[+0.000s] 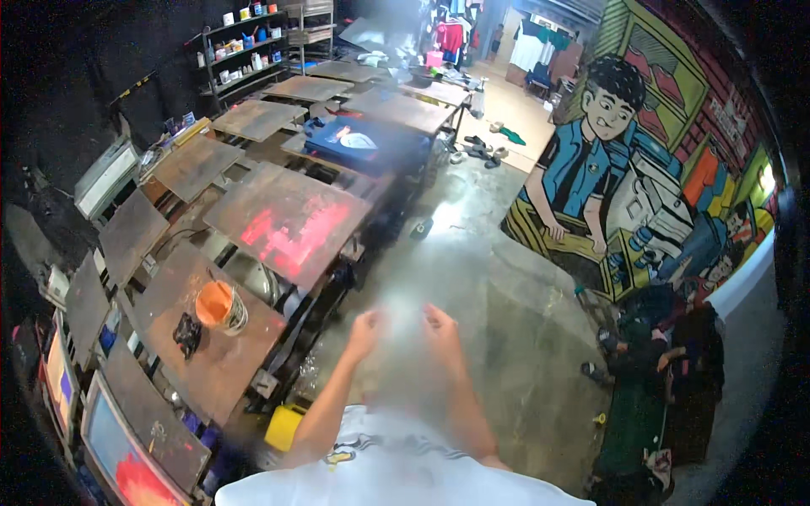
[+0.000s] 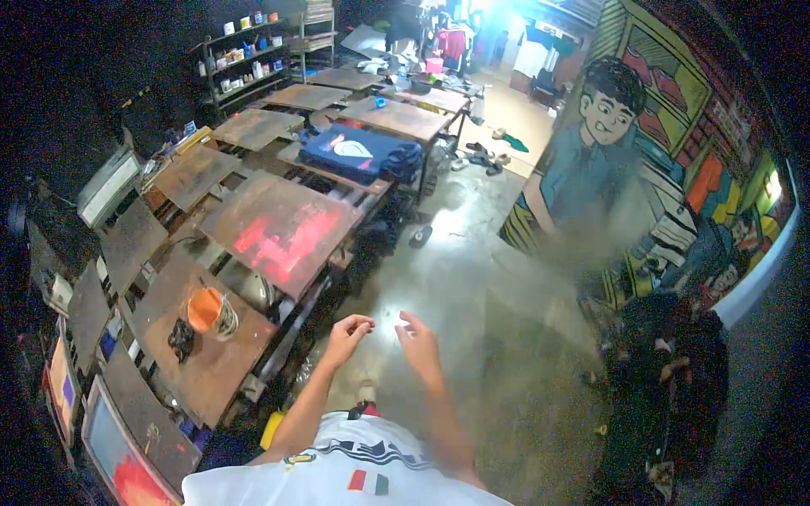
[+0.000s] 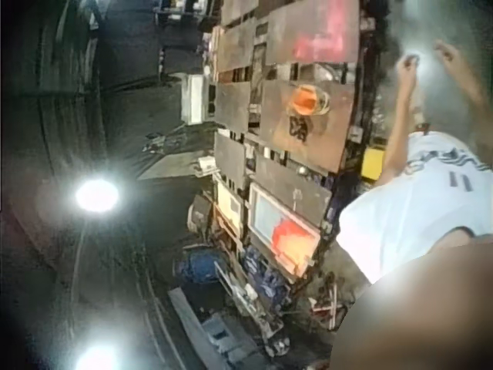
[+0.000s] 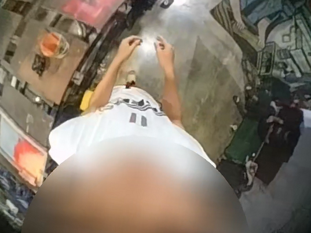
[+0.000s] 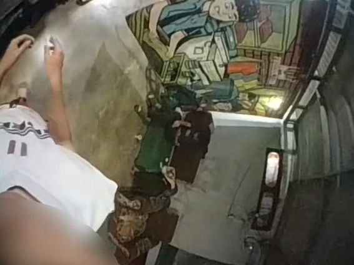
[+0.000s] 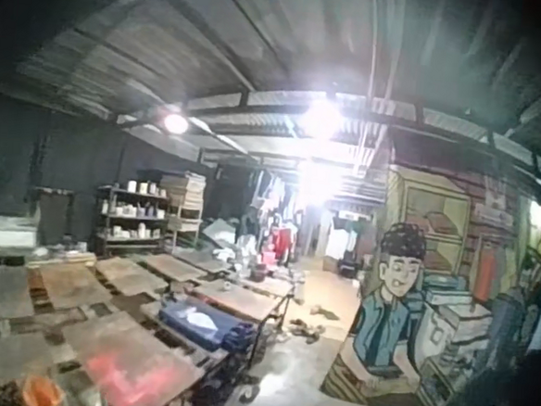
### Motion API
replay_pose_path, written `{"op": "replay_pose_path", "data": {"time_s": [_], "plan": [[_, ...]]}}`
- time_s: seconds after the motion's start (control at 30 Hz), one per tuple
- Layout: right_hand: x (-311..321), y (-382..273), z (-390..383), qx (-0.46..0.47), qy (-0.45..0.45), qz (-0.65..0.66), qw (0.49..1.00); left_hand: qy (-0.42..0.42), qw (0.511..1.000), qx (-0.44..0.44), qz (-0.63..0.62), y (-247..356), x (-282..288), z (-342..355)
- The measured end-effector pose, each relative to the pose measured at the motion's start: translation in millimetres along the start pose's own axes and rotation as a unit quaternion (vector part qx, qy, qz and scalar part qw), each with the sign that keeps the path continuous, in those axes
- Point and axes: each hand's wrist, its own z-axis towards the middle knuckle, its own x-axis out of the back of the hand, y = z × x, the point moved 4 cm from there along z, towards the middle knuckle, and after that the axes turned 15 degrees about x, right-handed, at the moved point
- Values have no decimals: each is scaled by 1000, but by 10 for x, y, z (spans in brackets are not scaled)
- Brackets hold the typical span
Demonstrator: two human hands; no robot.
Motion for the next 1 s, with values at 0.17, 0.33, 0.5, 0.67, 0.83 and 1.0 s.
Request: {"op": "replay_pose_path", "data": {"time_s": [0.17, 0.33, 0.5, 0.67, 0.83, 1.0], "plan": [[-127, 433, 740, 2, -10, -13, 1000, -45, 998, 17, 49, 320, -139, 829], [-205, 1079, 1183, -1, -81, -30, 996, -41, 995, 82, -27, -59, -63, 1496], [-164, 1788, 2079, -29, -94, 2, 995, 7, 995, 95, -17, 26, -127, 2161], [70, 2035, 3232, 47, -107, -4, 993, 104, 991, 82, -34, 347, -126, 2902], [429, 2393, 4173, 107, -81, 21, 991, 134, 987, 70, -58, 726, -415, 3596], [493, 2835, 4709, 72, -83, 52, 993, 164, 981, 95, -41, 879, -744, 3975]]}}
